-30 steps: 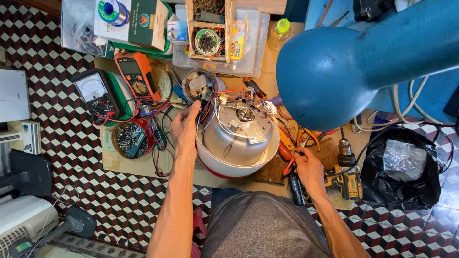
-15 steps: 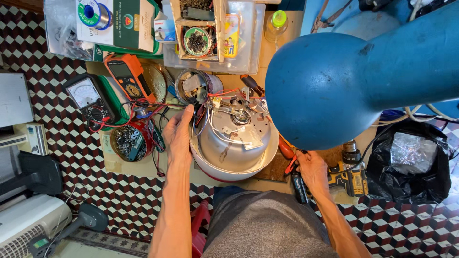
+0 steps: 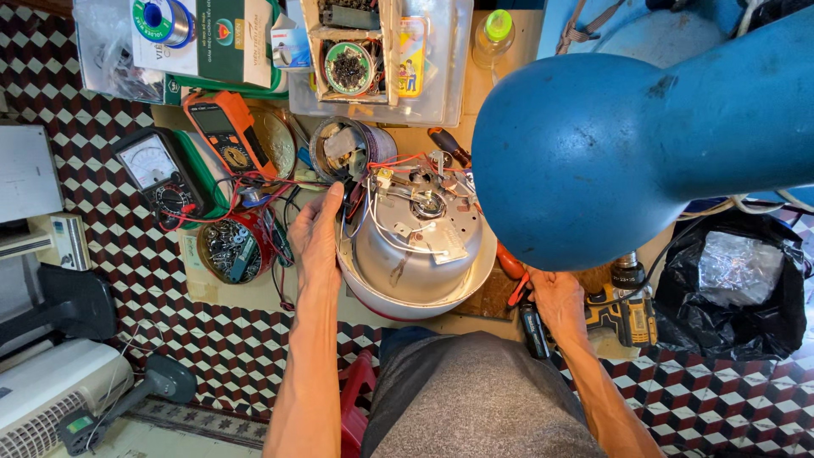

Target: The person works on the internal wiring of a disassembled appliance base, using pliers to strip and adjust wires and a multimeter to test electrical connections. They repeatedly reposition the appliance base and manipulate the motor and wiring components on a cluttered workbench.

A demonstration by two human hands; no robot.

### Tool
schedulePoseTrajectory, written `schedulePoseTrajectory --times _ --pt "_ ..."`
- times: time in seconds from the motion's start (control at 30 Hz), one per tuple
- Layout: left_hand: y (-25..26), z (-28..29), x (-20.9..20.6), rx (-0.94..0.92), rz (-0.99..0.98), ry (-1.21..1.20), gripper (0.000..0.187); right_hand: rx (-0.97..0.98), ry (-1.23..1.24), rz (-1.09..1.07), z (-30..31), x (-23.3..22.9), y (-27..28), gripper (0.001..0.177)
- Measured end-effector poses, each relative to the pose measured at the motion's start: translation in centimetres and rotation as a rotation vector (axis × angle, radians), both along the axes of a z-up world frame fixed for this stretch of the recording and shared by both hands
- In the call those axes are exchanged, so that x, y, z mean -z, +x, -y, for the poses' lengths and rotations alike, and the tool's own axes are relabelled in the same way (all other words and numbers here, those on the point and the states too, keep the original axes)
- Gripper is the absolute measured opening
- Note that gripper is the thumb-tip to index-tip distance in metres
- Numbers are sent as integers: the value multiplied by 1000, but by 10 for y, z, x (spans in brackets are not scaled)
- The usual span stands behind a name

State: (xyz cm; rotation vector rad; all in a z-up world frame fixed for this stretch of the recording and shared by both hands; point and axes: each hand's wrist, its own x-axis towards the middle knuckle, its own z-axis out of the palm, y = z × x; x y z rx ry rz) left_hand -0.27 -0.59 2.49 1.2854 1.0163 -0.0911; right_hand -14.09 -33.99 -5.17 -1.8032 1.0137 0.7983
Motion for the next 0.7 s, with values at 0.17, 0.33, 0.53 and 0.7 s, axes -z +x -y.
schedulePoseTrajectory --times 0.17,0.33,0.53,0.7 --pt "1 1 -1 8 -14 16 31 -42 -4 37 -2 -6 5 32" --pt "0 0 3 -11 -9 -12 33 -26 57 72 -2 -11 7 34" --pt "-1 -3 11 9 -3 20 35 -40 76 108 -1 -1 2 32" --pt "-1 -4 15 17 16 20 38 -84 54 104 0 -1 0 33"
